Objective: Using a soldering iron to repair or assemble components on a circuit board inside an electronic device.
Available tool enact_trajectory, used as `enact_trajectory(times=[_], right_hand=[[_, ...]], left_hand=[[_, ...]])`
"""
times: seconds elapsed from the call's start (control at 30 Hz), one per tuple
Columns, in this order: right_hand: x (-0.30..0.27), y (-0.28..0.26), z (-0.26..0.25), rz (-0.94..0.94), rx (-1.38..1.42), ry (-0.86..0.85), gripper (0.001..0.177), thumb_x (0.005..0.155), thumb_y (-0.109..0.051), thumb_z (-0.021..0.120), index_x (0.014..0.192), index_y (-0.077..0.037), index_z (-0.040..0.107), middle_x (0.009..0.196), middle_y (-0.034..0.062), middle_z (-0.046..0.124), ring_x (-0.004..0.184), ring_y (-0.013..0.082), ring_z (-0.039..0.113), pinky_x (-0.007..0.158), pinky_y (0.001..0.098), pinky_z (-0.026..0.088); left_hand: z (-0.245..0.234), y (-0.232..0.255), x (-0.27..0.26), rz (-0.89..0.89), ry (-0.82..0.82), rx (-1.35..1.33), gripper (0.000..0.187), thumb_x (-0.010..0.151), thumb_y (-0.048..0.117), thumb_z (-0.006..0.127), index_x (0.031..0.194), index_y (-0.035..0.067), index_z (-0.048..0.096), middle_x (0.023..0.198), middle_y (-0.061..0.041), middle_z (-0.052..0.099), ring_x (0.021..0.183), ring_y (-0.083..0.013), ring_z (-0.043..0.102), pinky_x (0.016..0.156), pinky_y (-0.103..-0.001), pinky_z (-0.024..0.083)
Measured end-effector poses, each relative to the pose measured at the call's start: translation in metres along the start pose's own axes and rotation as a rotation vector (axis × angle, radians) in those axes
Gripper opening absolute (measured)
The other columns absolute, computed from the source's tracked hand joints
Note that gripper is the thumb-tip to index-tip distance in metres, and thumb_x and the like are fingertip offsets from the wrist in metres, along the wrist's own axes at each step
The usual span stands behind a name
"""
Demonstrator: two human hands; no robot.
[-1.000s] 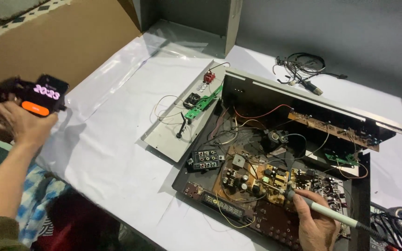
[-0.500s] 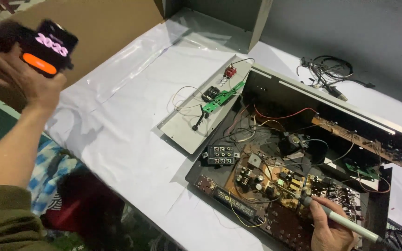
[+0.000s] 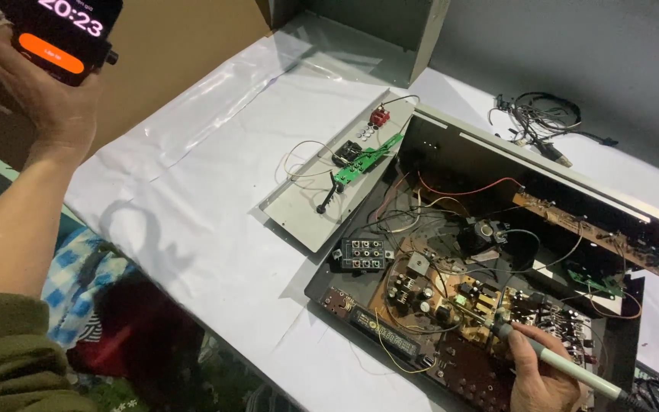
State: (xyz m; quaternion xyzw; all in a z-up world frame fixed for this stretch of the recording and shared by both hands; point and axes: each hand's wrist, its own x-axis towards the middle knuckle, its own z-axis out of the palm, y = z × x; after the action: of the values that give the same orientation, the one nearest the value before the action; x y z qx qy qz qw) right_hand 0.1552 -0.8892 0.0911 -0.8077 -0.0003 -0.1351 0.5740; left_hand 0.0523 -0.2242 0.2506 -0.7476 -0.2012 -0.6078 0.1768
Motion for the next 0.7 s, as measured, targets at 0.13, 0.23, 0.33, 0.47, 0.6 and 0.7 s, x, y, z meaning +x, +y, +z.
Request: enact_trajectory(times=[0.13, 0.23, 0.33, 0.47, 0.6, 0.7], right_hand=[[-0.002, -0.001, -0.001, -0.055, -0.025, 0.006, 0.011, 0.108, -0.01, 0.07, 0.114, -0.001, 0.073, 0.107, 0.0156, 0.071, 0.091, 0.0283, 0.07, 0.087, 0.0366, 0.063], [-0.001, -0.001, 0.0, -0.007, -0.013, 0.017, 0.009, 0.107, -0.009, 0.071, 0.112, -0.002, 0.074, 0.106, 0.0139, 0.071, 0.092, 0.0269, 0.07, 0.086, 0.0343, 0.061], [-0.001, -0.001, 0.001, -0.056, -0.009, 0.016, 0.008, 0.107, -0.008, 0.071, 0.112, -0.002, 0.073, 0.108, 0.0141, 0.071, 0.096, 0.0269, 0.069, 0.089, 0.0353, 0.061], [0.002, 0.014, -0.001, -0.047, 0.086, -0.007, 0.009, 0.107, -0.007, 0.07, 0.113, -0.001, 0.072, 0.11, 0.0154, 0.07, 0.093, 0.0272, 0.069, 0.084, 0.0341, 0.061], [0.004, 0.022, -0.003, -0.035, 0.048, -0.017, 0.01, 0.107, -0.011, 0.07, 0.113, -0.004, 0.072, 0.108, 0.0129, 0.069, 0.093, 0.026, 0.067, 0.087, 0.0356, 0.059], [0.004, 0.017, -0.002, -0.048, 0.042, -0.022, 0.009, 0.107, -0.009, 0.069, 0.113, -0.003, 0.072, 0.11, 0.013, 0.069, 0.093, 0.0259, 0.067, 0.087, 0.0362, 0.058]], left_hand=[[-0.002, 0.002, 0.0, 0.014, 0.011, -0.059, 0.086, 0.078, 0.026, 0.124, 0.12, -0.006, 0.055, 0.12, -0.02, 0.045, 0.103, -0.0392, 0.046, 0.086, -0.054, 0.038], [-0.004, 0.0, -0.002, 0.048, 0.035, -0.011, 0.084, 0.077, 0.024, 0.121, 0.12, -0.003, 0.055, 0.121, -0.02, 0.049, 0.1, -0.039, 0.049, 0.083, -0.052, 0.038], [-0.006, 0.0, -0.005, 0.025, -0.013, -0.079, 0.092, 0.08, 0.02, 0.126, 0.129, -0.006, 0.053, 0.126, -0.023, 0.045, 0.105, -0.0417, 0.047, 0.087, -0.054, 0.039], [-0.007, 0.002, -0.006, 0.041, -0.005, -0.11, 0.084, 0.076, 0.013, 0.116, 0.128, -0.008, 0.053, 0.121, -0.021, 0.044, 0.098, -0.04, 0.046, 0.085, -0.054, 0.04], [-0.012, 0.006, -0.007, -0.003, -0.027, -0.036, 0.086, 0.08, 0.025, 0.117, 0.131, -0.007, 0.055, 0.12, -0.02, 0.047, 0.099, -0.0393, 0.047, 0.087, -0.053, 0.04], [-0.011, 0.008, -0.007, -0.003, -0.028, -0.073, 0.082, 0.081, 0.023, 0.116, 0.129, -0.008, 0.056, 0.12, -0.021, 0.047, 0.1, -0.0397, 0.048, 0.088, -0.054, 0.039]])
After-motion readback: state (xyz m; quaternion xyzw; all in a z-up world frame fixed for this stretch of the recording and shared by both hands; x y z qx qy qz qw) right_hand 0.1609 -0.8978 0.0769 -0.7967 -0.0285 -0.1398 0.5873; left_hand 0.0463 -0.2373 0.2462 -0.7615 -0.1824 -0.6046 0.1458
